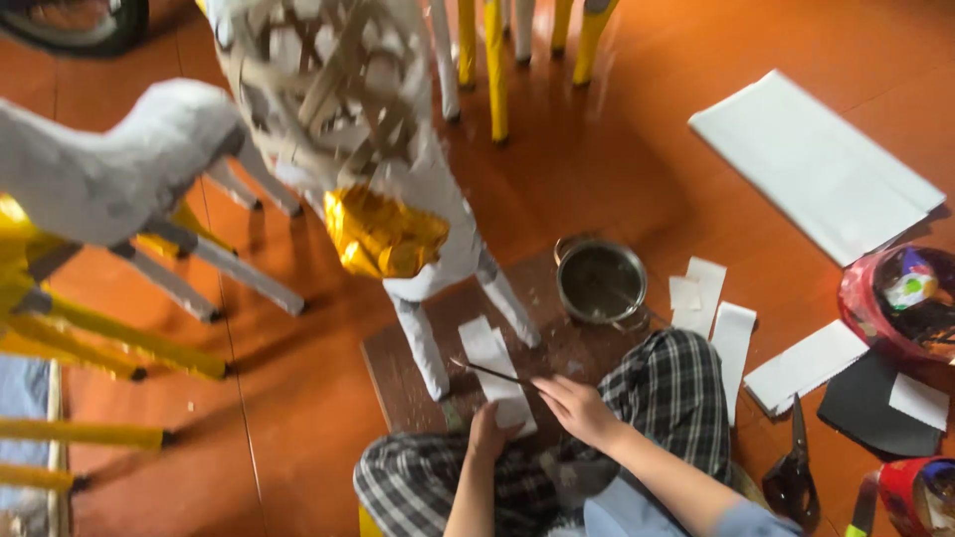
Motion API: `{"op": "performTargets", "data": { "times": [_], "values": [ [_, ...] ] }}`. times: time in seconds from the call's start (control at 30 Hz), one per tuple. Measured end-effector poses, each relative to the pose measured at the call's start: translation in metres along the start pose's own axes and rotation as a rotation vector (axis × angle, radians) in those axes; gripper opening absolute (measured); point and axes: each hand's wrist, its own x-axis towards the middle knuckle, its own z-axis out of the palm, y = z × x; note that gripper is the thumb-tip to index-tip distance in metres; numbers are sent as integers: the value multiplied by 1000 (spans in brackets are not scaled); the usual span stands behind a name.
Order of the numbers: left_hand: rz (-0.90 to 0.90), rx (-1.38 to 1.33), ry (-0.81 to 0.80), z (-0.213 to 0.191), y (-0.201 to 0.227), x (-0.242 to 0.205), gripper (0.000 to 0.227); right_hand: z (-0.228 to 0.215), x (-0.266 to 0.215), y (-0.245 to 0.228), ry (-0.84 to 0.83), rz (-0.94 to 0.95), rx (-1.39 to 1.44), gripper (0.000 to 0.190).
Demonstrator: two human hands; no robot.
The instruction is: Applying glue-soaked paper strips to a horse-shaped figure to create paper mache.
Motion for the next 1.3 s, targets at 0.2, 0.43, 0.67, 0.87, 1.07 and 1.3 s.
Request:
{"op": "performTargets", "data": {
  "times": [0.2, 0.43, 0.67, 0.87, 1.07, 1.3],
  "values": [
    [-124, -24, 147, 22, 16, -3, 41, -92, -2, 36, -59, 816, -383, 44],
    [-196, -84, 255, 44, 48, -12, 39, -104, 32, 101, -73, 530, -951, 32],
    [-98, -79, 19, 78, 71, -35, 22, -52, 75, -40, -83, -335, -336, 34],
    [-118, -97, 7, 99, 80, -56, 24, -32, 82, -63, -98, -505, -269, 23],
    [24, 244, 45, 86, 89, -59, 48, -37, 102, -59, -80, -463, -252, 8],
    [668, 1032, -68, 178, 139, -134, 76, -71, 134, -115, -259, -376, 59, 5]
  ]
}}
